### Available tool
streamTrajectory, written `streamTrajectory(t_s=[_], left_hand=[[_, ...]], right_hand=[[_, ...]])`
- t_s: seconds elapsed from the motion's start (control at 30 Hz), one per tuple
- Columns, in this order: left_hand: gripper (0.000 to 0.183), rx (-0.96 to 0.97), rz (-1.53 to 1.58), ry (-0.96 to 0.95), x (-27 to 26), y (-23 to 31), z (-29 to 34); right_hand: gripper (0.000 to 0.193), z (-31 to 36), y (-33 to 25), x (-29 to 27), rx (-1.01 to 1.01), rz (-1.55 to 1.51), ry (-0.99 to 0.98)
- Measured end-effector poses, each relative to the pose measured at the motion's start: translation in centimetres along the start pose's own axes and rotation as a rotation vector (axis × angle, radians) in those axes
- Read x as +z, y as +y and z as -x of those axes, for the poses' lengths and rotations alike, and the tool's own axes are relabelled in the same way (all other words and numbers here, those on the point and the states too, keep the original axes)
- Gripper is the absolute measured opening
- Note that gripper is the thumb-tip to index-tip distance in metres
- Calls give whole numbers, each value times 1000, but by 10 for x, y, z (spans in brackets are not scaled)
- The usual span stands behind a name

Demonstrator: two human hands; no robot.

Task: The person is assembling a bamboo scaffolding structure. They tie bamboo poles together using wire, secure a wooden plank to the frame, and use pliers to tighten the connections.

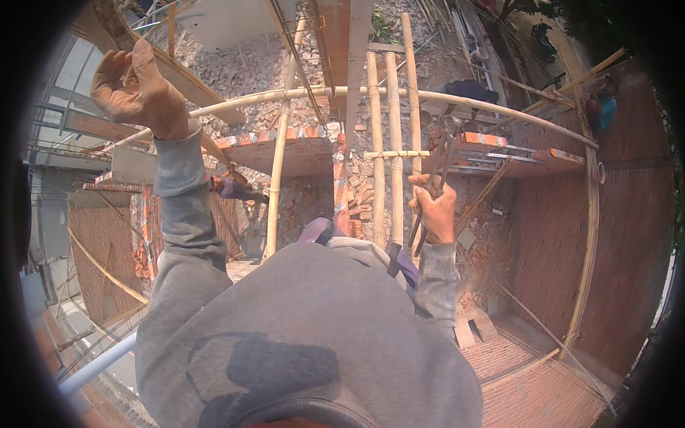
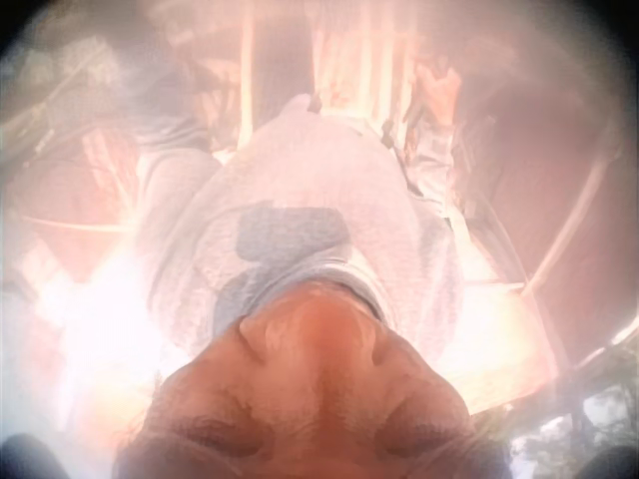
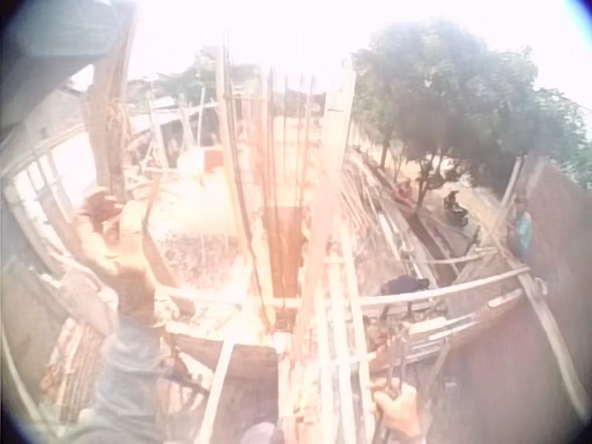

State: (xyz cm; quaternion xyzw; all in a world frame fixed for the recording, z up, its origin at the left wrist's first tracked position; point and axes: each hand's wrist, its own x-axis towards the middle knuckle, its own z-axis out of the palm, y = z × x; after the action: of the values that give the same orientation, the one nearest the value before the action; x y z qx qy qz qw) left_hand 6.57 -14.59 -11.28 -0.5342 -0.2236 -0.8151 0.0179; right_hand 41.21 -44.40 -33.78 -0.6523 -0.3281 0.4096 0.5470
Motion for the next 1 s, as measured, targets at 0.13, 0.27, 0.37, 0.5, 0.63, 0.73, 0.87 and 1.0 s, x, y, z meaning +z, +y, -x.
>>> streamTrajectory(t_s=[0.13, 0.27, 0.37, 0.5, 0.63, 0.73, 0.87, 1.0], left_hand=[[72, -4, -152, -454, 97, 18, 98], [117, -379, -192, -565, 177, 22, 121], [126, -250, -463, -463, 212, 14, 122], [130, -293, -602, -496, 227, -17, 130], [131, -297, -645, -543, 233, -46, 135], [133, -291, -667, -584, 236, -47, 131], [126, -273, -619, -594, 227, -23, 113], [127, -311, -233, -590, 170, 17, 129]], right_hand=[[18, 31, 36, -17, 123, 1, 8], [18, 69, 71, -36, 191, -41, 59], [16, 98, 94, -47, 241, -9, 98], [17, 124, 114, -57, 307, -113, 179], [18, 131, 119, -66, 315, -199, 234], [17, 126, 117, -72, 327, -165, 247], [15, 119, 117, -74, 266, -206, 216], [14, 114, 123, -71, 289, -212, 180]])
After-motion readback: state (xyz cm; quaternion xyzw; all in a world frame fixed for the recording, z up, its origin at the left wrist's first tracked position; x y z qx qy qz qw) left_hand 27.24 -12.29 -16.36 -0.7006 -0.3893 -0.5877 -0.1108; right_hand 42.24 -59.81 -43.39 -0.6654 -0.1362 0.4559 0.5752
